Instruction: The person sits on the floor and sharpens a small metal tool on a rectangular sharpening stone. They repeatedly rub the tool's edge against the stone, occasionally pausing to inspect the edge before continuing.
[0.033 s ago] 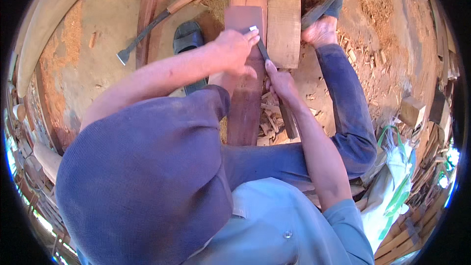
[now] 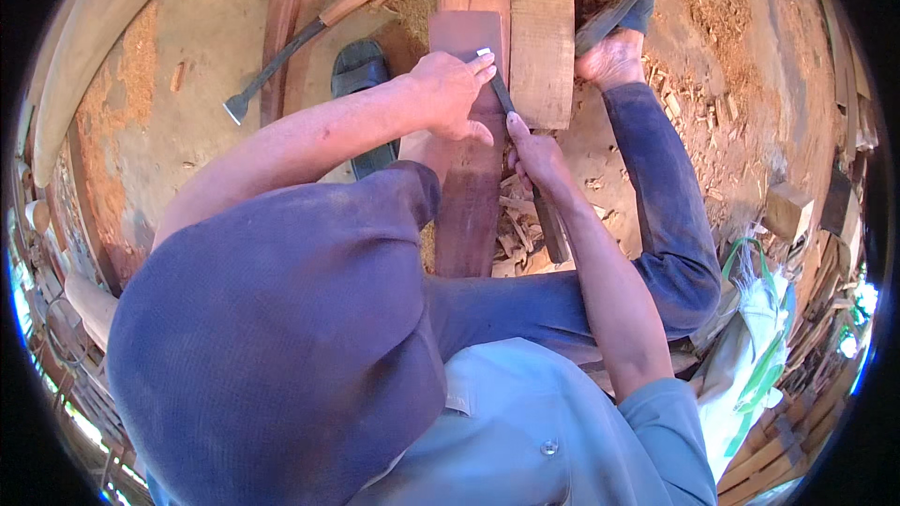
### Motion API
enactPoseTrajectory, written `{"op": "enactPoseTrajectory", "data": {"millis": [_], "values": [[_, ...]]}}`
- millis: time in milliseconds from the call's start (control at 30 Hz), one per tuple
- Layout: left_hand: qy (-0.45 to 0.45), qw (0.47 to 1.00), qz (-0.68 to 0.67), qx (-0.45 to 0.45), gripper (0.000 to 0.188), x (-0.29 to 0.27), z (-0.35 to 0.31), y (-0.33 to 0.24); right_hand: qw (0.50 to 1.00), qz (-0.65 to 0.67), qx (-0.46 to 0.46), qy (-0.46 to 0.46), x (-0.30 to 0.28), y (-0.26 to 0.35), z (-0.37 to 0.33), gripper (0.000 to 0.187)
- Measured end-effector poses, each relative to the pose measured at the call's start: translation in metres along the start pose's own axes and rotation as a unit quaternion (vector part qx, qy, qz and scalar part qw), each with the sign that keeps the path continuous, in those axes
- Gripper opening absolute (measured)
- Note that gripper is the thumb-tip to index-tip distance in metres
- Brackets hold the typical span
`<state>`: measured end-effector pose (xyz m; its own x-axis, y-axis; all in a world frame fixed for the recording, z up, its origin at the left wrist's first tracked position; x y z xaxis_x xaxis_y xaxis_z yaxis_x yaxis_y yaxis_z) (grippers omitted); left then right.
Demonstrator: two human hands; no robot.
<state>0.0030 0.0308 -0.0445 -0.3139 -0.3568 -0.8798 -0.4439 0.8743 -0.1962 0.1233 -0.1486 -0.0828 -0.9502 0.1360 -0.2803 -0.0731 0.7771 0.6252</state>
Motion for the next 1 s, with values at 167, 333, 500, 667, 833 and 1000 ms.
{"op": "enactPoseTrajectory", "data": {"millis": [167, 333, 500, 667, 833, 1000], "values": [[0.048, 0.996, 0.014, 0.075, 0.112, 0.013, -0.024, -0.027, 0.999, -0.047, -0.016, -0.018, -0.002, -0.038, -0.028, 0.079], [0.043, 0.999, -0.004, -0.014, 0.108, -0.004, -0.003, -0.011, 0.999, -0.036, 0.001, 0.002, -0.006, -0.006, 0.002, 0.080], [0.062, 0.998, -0.006, 0.004, 0.110, -0.003, -0.012, -0.009, 0.998, -0.052, 0.016, 0.014, -0.003, -0.002, -0.003, 0.079], [0.073, 0.997, -0.005, 0.010, 0.113, -0.004, -0.012, -0.028, 0.995, -0.057, -0.061, -0.045, -0.002, -0.053, 0.003, 0.077], [0.032, 0.999, 0.003, -0.025, 0.111, -0.011, 0.009, -0.001, 1.000, -0.013, -0.005, 0.002, -0.004, 0.006, 0.008, 0.079], [0.036, 0.999, -0.003, 0.021, 0.111, 0.016, -0.020, -0.023, 0.999, -0.049, 0.012, 0.017, 0.001, -0.032, -0.019, 0.081]]}}
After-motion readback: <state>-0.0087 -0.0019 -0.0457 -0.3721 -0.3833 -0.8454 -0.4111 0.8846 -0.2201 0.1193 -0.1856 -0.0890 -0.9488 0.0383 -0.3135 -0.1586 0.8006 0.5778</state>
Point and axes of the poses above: each hand's wrist, its own z-axis towards the middle knuckle, its own x-axis out of the palm, y = z × x, the point moved 2 cm from there along z, towards the middle knuckle, and after that the axes turned 12 degrees about -x, right-handed, at the moved point
